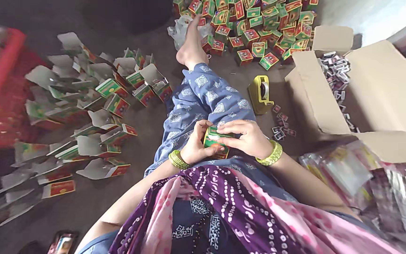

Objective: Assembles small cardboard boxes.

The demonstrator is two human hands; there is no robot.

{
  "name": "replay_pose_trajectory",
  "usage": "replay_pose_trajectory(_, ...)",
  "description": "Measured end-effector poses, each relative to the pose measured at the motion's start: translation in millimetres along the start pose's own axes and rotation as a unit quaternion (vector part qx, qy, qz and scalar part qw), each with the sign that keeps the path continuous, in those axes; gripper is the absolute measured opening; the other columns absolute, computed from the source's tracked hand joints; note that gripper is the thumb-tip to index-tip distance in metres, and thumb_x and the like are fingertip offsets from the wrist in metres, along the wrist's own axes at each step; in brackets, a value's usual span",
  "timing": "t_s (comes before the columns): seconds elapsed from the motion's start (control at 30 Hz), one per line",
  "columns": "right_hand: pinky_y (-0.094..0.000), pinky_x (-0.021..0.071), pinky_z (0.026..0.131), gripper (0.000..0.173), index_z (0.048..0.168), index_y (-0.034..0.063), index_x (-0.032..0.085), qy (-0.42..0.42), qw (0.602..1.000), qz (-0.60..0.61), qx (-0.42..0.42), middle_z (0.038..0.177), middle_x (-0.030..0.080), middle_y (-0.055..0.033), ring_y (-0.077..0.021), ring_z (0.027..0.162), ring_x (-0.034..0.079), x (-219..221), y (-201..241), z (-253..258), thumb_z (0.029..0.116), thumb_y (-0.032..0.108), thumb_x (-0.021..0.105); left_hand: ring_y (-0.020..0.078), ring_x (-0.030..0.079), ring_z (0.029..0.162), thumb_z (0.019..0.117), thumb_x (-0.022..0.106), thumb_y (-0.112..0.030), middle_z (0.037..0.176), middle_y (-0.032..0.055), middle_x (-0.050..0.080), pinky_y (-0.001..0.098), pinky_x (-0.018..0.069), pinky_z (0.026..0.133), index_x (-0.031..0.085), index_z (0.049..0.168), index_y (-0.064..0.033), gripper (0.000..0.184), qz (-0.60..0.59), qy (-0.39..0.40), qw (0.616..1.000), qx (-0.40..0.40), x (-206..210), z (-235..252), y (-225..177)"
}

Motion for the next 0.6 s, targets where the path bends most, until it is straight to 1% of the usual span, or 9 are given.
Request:
replay_pose_trajectory(0.1,-0.0283,0.0616,0.091,0.015,0.104,0.0031,0.080,-0.007,0.999,-0.015,-0.033,0.105,0.078,-0.0070,-0.0099,0.100,0.073,-2.7,4.2,1.9,0.0935,0.013,0.075,0.0151,0.070,0.104,0.0773,0.090,-0.025,0.117,0.0112,0.067,0.0357,0.0607,0.093,0.037,0.136,0.0015,0.083,0.013,0.009,1.000,0.011,0.2,0.2,-1.0)
replay_pose_trajectory(0.17,-0.0279,0.0616,0.090,0.014,0.103,0.0027,0.080,-0.002,0.999,-0.013,-0.040,0.103,0.078,-0.0069,-0.0095,0.098,0.073,-3.7,4.8,3.2,0.0942,0.012,0.074,0.0151,0.069,0.105,0.0767,0.091,-0.026,0.118,0.0116,0.066,0.0357,0.0603,0.094,0.037,0.136,0.0020,0.085,0.016,0.015,1.000,0.019,0.8,0.4,-1.4)
replay_pose_trajectory(0.23,-0.0283,0.0610,0.091,0.014,0.104,0.0033,0.080,0.016,0.999,-0.017,-0.040,0.104,0.078,-0.0066,-0.0099,0.100,0.073,-1.8,5.1,3.6,0.0953,0.012,0.073,0.0149,0.069,0.105,0.0762,0.091,-0.026,0.118,0.0121,0.066,0.0353,0.0601,0.094,0.037,0.136,0.0031,0.086,0.020,0.014,1.000,0.019,1.0,-0.1,-1.3)
replay_pose_trajectory(0.3,-0.0298,0.0593,0.094,0.016,0.106,0.0055,0.079,0.044,0.997,-0.041,-0.045,0.107,0.076,-0.0065,-0.0113,0.104,0.071,2.1,5.9,3.5,0.0980,0.014,0.068,0.0155,0.069,0.105,0.0760,0.091,-0.026,0.118,0.0129,0.066,0.0356,0.0604,0.093,0.036,0.137,0.0041,0.087,0.021,0.014,1.000,0.016,1.0,-0.4,0.0)
replay_pose_trajectory(0.4,-0.0336,0.0525,0.096,0.028,0.116,0.0127,0.079,0.089,0.992,-0.081,-0.037,0.114,0.069,-0.0087,-0.0162,0.110,0.062,6.8,6.8,0.8,0.1010,0.018,0.056,0.0150,0.070,0.105,0.0780,0.090,-0.027,0.118,0.0126,0.066,0.0355,0.0606,0.093,0.036,0.139,0.0041,0.087,0.022,0.005,1.000,0.008,0.2,-1.3,1.5)
replay_pose_trajectory(0.47,-0.0341,0.0515,0.095,0.032,0.122,0.0143,0.077,0.088,0.990,-0.099,-0.039,0.113,0.068,-0.0101,-0.0175,0.108,0.061,7.6,7.5,-2.0,0.1016,0.016,0.053,0.0155,0.070,0.104,0.0792,0.089,-0.027,0.118,0.0120,0.067,0.0361,0.0610,0.092,0.037,0.138,0.0028,0.083,0.012,-0.007,1.000,-0.004,-1.7,-1.5,2.3)
replay_pose_trajectory(0.53,-0.0336,0.0541,0.100,0.030,0.124,0.0106,0.075,0.047,0.988,-0.135,-0.059,0.115,0.072,-0.0101,-0.0180,0.111,0.066,9.3,9.1,-8.8,0.1038,0.013,0.054,0.0179,0.071,0.102,0.0798,0.089,-0.023,0.117,0.0122,0.067,0.0380,0.0617,0.091,0.039,0.137,0.0014,0.080,-0.007,-0.026,0.999,-0.025,-4.4,-1.9,4.3)
replay_pose_trajectory(0.6,-0.0366,0.0520,0.109,0.031,0.129,0.0056,0.071,0.022,0.982,-0.173,-0.078,0.125,0.072,-0.0116,-0.0213,0.121,0.067,14.0,11.7,-16.2,0.1051,0.009,0.051,0.0188,0.072,0.101,0.0805,0.088,-0.020,0.117,0.0118,0.068,0.0390,0.0620,0.090,0.039,0.136,0.0003,0.077,-0.025,-0.044,0.998,-0.042,-6.9,-2.8,6.8)
Point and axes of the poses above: each hand's wrist, its own z-axis towards the middle knuckle, its own x-axis out of the palm, y = z × x, the point moved 7 cm from there along z, towards the middle knuckle
